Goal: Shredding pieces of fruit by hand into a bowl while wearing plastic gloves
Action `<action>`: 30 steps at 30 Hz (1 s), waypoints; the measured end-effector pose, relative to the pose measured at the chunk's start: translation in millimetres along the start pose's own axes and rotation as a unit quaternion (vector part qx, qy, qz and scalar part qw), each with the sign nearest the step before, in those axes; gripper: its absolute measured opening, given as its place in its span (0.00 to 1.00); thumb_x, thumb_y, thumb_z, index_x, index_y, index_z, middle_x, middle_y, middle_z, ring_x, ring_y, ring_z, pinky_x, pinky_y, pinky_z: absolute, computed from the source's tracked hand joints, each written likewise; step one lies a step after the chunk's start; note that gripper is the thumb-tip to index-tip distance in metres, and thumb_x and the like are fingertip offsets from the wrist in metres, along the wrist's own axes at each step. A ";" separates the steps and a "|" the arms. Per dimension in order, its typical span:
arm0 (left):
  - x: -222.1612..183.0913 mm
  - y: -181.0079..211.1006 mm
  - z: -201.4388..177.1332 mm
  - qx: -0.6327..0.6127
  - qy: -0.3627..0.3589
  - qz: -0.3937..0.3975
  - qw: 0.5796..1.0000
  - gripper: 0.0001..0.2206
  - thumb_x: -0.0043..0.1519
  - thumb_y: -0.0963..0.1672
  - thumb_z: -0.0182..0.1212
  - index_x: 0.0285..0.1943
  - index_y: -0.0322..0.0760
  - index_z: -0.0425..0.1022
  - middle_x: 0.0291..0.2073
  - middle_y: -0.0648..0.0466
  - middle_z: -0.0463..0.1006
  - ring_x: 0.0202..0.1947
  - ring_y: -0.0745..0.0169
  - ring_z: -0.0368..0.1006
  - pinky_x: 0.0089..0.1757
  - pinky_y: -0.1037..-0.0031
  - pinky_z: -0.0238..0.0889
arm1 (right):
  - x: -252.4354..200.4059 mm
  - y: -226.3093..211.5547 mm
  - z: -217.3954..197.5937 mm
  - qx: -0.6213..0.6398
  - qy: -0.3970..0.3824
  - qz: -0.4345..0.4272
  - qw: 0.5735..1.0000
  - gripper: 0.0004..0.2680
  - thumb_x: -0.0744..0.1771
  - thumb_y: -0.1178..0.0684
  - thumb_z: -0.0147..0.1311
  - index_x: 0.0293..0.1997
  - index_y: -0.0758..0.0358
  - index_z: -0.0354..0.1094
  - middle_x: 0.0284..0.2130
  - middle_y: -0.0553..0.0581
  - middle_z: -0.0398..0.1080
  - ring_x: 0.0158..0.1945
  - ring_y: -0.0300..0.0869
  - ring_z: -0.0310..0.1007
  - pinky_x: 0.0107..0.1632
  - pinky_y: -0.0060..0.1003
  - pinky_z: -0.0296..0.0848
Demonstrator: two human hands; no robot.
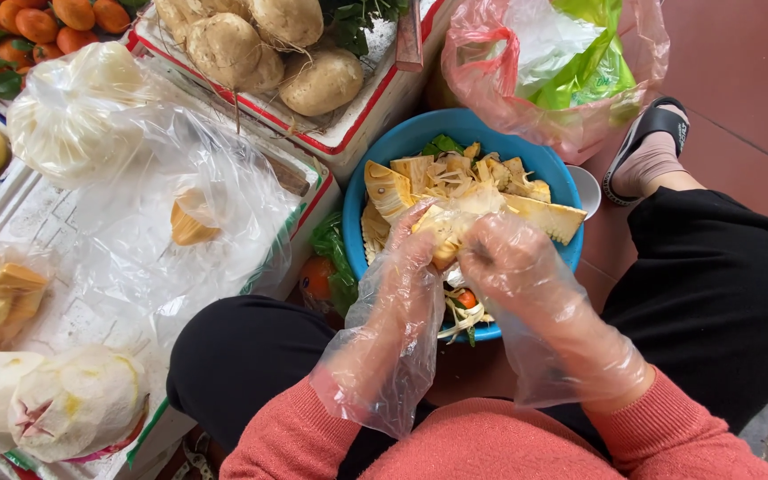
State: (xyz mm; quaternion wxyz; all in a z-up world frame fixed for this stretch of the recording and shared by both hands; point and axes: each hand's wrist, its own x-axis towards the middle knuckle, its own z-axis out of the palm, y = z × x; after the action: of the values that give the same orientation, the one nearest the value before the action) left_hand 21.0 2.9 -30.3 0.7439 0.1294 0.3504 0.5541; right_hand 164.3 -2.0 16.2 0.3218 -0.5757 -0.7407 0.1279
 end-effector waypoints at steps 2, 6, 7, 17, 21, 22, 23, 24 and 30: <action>-12.0 24.4 26.7 -0.028 0.014 -0.003 1.000 0.27 0.57 0.44 0.61 0.68 0.33 0.69 0.55 0.38 0.76 0.49 0.51 0.76 0.52 0.65 0.74 | 2.7 5.6 -5.1 0.072 -0.045 0.042 0.996 0.04 0.61 0.61 0.60 0.30 0.55 0.73 0.23 0.55 0.73 0.31 0.48 0.77 0.38 0.40 0.74; -4.5 17.5 18.4 -0.027 0.025 -0.009 0.999 0.26 0.58 0.46 0.61 0.68 0.35 0.70 0.55 0.37 0.76 0.50 0.48 0.76 0.52 0.63 0.73 | 8.3 -3.6 -11.3 0.142 -0.104 0.129 0.976 0.06 0.60 0.55 0.65 0.36 0.60 0.76 0.28 0.62 0.75 0.36 0.55 0.77 0.40 0.48 0.74; -1.5 10.7 12.8 -0.036 0.034 -0.007 0.999 0.26 0.57 0.44 0.62 0.68 0.35 0.70 0.56 0.37 0.75 0.50 0.49 0.76 0.52 0.64 0.73 | 7.2 -3.1 -11.2 0.124 -0.110 0.157 0.974 0.06 0.61 0.54 0.65 0.36 0.58 0.76 0.29 0.61 0.74 0.37 0.53 0.77 0.41 0.47 0.74; 0.5 -9.4 -14.4 0.038 0.026 0.014 0.999 0.28 0.53 0.45 0.71 0.65 0.41 0.74 0.59 0.38 0.75 0.52 0.52 0.75 0.54 0.63 0.72 | 18.3 -11.7 -4.8 0.023 -0.168 0.243 0.955 0.05 0.62 0.55 0.61 0.37 0.61 0.73 0.30 0.67 0.74 0.41 0.57 0.78 0.42 0.51 0.74; 8.0 -5.4 -17.5 0.034 0.002 0.011 0.999 0.27 0.53 0.43 0.72 0.64 0.39 0.75 0.59 0.36 0.75 0.51 0.49 0.76 0.53 0.64 0.74 | 28.6 -14.0 -12.8 0.049 -0.172 0.327 0.928 0.03 0.62 0.52 0.61 0.34 0.53 0.73 0.27 0.52 0.75 0.36 0.44 0.79 0.39 0.38 0.75; 4.4 0.9 -9.8 0.026 0.006 0.008 1.000 0.28 0.53 0.44 0.71 0.65 0.38 0.74 0.57 0.36 0.75 0.51 0.51 0.76 0.53 0.64 0.73 | 29.1 -5.7 -12.5 0.120 -0.158 0.341 0.919 0.03 0.62 0.53 0.62 0.33 0.56 0.74 0.25 0.54 0.73 0.33 0.42 0.76 0.38 0.39 0.75; 0.9 6.9 -1.9 0.018 0.010 0.004 1.000 0.29 0.52 0.46 0.70 0.66 0.37 0.73 0.56 0.37 0.76 0.51 0.52 0.75 0.53 0.63 0.73 | 29.6 2.8 -12.3 0.190 -0.144 0.352 0.905 0.03 0.61 0.55 0.62 0.32 0.58 0.76 0.23 0.56 0.72 0.31 0.41 0.73 0.37 0.40 0.74; -3.4 17.0 8.7 0.020 0.008 0.002 1.000 0.29 0.52 0.46 0.70 0.66 0.37 0.73 0.56 0.37 0.76 0.51 0.52 0.75 0.53 0.63 0.73 | 28.5 0.8 -11.5 0.191 -0.141 0.354 0.905 0.03 0.61 0.55 0.62 0.32 0.58 0.76 0.23 0.56 0.72 0.31 0.41 0.73 0.37 0.40 0.74; 11.0 14.1 -5.6 -0.112 -0.039 -0.044 0.992 0.26 0.57 0.40 0.60 0.67 0.35 0.67 0.42 0.36 0.74 0.42 0.47 0.75 0.48 0.54 0.74 | 25.3 -18.9 -11.8 0.418 -0.010 0.376 0.827 0.04 0.58 0.64 0.59 0.25 0.65 0.67 0.15 0.58 0.64 0.22 0.40 0.69 0.25 0.31 0.69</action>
State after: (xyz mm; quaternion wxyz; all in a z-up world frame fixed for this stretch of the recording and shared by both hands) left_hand 8.4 16.9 -30.2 0.7903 0.0509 0.2622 0.5515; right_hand 153.8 13.8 44.1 0.4511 -0.6189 -0.3456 0.5422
